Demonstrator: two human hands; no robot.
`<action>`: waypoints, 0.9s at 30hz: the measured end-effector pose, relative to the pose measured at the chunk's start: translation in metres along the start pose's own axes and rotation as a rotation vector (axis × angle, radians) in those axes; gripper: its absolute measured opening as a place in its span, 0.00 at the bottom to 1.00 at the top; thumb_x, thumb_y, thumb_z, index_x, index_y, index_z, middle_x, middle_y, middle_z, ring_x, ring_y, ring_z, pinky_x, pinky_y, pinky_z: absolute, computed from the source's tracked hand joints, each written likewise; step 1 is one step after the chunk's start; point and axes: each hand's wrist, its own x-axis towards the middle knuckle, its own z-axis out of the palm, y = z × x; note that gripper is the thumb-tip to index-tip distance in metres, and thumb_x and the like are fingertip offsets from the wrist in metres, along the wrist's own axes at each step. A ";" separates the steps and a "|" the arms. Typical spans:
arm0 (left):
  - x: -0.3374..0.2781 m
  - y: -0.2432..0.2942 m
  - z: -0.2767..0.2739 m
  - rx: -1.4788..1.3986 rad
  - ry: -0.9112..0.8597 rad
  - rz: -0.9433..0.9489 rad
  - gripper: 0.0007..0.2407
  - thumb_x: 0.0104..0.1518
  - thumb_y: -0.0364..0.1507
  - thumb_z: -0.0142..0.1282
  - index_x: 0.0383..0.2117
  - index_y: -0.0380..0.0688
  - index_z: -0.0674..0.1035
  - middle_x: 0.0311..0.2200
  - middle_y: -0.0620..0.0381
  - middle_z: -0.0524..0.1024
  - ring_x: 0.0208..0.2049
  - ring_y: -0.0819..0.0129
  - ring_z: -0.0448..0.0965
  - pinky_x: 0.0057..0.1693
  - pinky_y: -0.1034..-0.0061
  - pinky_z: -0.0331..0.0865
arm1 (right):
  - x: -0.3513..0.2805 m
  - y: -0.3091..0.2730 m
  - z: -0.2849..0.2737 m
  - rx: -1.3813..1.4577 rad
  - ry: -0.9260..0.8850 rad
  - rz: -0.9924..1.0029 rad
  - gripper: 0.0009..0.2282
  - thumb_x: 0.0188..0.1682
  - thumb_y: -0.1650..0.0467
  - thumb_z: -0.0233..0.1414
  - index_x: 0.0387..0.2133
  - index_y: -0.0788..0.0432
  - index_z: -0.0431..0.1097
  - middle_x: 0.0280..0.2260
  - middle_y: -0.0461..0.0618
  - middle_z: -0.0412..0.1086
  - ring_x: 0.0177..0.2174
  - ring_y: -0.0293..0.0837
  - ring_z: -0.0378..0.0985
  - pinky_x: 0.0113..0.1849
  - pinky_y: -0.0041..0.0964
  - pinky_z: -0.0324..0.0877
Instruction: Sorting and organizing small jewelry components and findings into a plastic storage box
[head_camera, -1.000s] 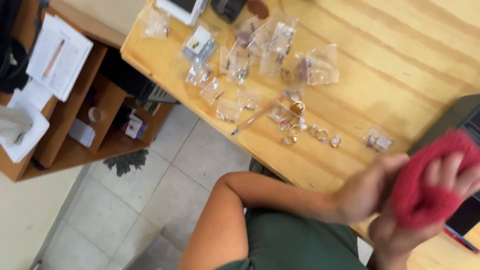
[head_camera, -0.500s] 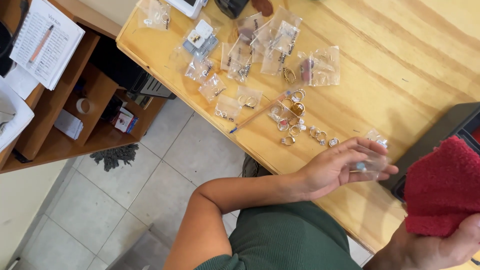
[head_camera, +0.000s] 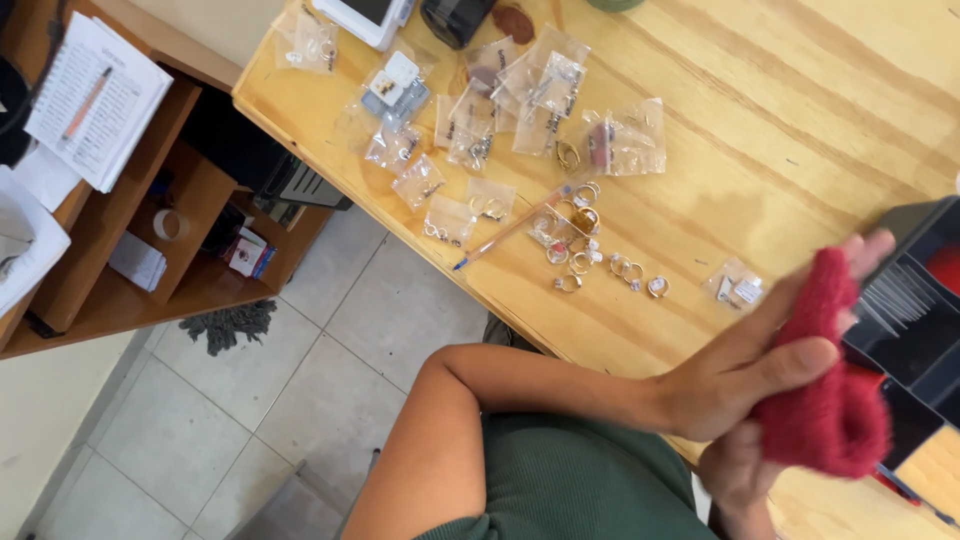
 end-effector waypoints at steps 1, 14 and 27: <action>-0.002 -0.001 0.004 -0.036 -0.016 -0.080 0.35 0.64 0.46 0.43 0.75 0.45 0.49 0.79 0.53 0.46 0.81 0.65 0.46 0.85 0.67 0.46 | 0.003 0.015 -0.011 -0.441 -0.016 0.067 0.25 0.64 0.68 0.34 0.72 0.63 0.35 0.73 0.54 0.36 0.72 0.48 0.38 0.72 0.46 0.46; -0.015 -0.055 -0.017 -0.106 -0.062 -0.269 0.23 0.73 0.34 0.38 0.73 0.44 0.57 0.76 0.59 0.51 0.78 0.73 0.49 0.86 0.74 0.39 | 0.033 0.023 -0.029 0.110 0.423 0.071 0.20 0.68 0.62 0.45 0.60 0.68 0.55 0.59 0.74 0.59 0.59 0.65 0.65 0.65 0.60 0.66; -0.042 -0.014 -0.044 0.740 -0.114 0.073 0.16 0.70 0.38 0.57 0.61 0.66 0.69 0.45 0.79 0.82 0.45 0.82 0.84 0.65 0.83 0.76 | 0.028 -0.073 -0.004 0.548 0.577 0.564 0.44 0.42 0.54 0.63 0.73 0.58 0.55 0.64 0.56 0.68 0.62 0.51 0.77 0.62 0.43 0.81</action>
